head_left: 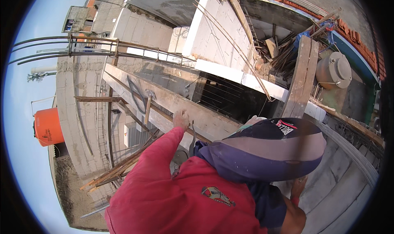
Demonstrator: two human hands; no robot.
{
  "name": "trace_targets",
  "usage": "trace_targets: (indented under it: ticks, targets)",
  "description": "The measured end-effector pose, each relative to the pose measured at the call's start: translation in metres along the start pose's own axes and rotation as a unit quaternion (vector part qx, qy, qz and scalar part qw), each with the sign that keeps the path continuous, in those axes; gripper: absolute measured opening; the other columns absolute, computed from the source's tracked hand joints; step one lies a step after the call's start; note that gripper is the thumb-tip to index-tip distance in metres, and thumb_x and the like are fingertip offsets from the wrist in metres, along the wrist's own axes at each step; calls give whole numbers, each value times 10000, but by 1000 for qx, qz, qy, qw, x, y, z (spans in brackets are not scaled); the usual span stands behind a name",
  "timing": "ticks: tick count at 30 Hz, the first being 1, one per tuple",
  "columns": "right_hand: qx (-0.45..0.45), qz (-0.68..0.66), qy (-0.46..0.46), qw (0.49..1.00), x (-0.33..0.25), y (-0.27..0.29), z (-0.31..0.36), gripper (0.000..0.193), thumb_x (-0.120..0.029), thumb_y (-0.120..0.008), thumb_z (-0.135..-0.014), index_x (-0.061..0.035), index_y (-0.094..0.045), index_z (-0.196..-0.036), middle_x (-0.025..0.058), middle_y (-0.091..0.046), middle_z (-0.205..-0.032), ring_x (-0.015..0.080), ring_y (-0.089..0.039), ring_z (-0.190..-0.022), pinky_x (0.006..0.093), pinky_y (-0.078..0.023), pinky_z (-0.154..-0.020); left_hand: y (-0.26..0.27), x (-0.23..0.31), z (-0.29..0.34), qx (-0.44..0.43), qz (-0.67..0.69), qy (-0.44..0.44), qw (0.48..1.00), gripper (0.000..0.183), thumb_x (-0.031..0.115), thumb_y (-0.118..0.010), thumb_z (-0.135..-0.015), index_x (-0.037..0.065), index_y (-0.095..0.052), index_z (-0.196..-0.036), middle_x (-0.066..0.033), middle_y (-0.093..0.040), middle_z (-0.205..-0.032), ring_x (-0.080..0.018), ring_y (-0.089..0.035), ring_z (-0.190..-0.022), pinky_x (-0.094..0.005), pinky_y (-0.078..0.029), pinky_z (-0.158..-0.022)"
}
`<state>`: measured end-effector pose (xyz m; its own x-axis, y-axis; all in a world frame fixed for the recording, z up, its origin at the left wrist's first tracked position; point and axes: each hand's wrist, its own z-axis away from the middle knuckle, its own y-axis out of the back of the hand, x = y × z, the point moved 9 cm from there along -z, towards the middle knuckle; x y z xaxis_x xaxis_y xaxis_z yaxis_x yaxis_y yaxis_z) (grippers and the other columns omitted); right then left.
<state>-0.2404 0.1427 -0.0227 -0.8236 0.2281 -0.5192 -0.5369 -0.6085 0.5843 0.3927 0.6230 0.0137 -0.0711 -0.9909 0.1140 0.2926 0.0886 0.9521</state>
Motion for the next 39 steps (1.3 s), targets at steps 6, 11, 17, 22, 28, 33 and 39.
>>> trace_targets:
  ticks: [6,11,17,22,28,33,39]
  targets:
    - [-95,127,23,987,-11,41,-10,570,-177,-647,-1001,-28,-471,-1522,215,-621,-1338,316,-668,-1091,414,-554,-926,31,-194,-40,26,-36,220,974,590,361,-709,-956,15,-541,-1403,-253,-630,-1334,-422,-590,-1273,-457,-463,-1094]
    - [-186,239,119,945,-66,79,-40,549,-167,-653,-996,-34,-493,-1504,216,-653,-1294,314,-688,-1075,406,-571,-903,-79,-112,-10,-202,185,200,941,1142,604,-711,-916,-31,-117,-1656,-370,-181,-1673,-447,-210,-1580,-445,-247,-1281]
    - [-218,265,194,919,-187,76,-62,515,-145,-666,-988,-47,-527,-1474,216,-694,-1233,313,-719,-1037,398,-588,-878,-119,-69,16,-202,97,178,958,1291,702,-694,-878,-41,26,-1651,-421,-28,-1668,-517,-91,-1583,-465,-192,-1294]
    - [-197,262,174,929,-250,74,-47,508,-152,-685,-986,-46,-538,-1461,208,-697,-1219,299,-728,-974,391,-586,-853,-109,-67,12,-249,9,157,956,1237,551,-752,-881,10,37,-1665,-452,-44,-1647,-543,-192,-1552,-460,-261,-1273]
    - [-196,285,158,925,-281,87,-11,445,-154,-686,-989,-37,-590,-1407,184,-712,-1170,280,-730,-949,379,-577,-841,-118,-62,7,-306,-2,208,929,1082,312,-676,-919,43,54,-1671,-428,-50,-1662,-531,-296,-1521,-427,-311,-1256]
    - [-219,334,234,887,-324,12,-36,399,-144,-685,-979,-40,-624,-1360,187,-717,-1165,302,-730,-966,390,-577,-845,-103,-61,4,-315,-3,181,932,992,341,-653,-930,9,-80,-1668,-414,-210,-1639,-503,-366,-1497,-434,-351,-1232]
    - [-266,336,463,776,-451,-147,-81,392,-153,-689,-974,-48,-630,-1347,194,-708,-1198,311,-728,-969,413,-563,-865,-32,-108,-40,-115,13,64,991,492,325,-703,-950,-18,-631,-1295,-230,-685,-1154,-396,-638,-1173,-486,-508,-983]
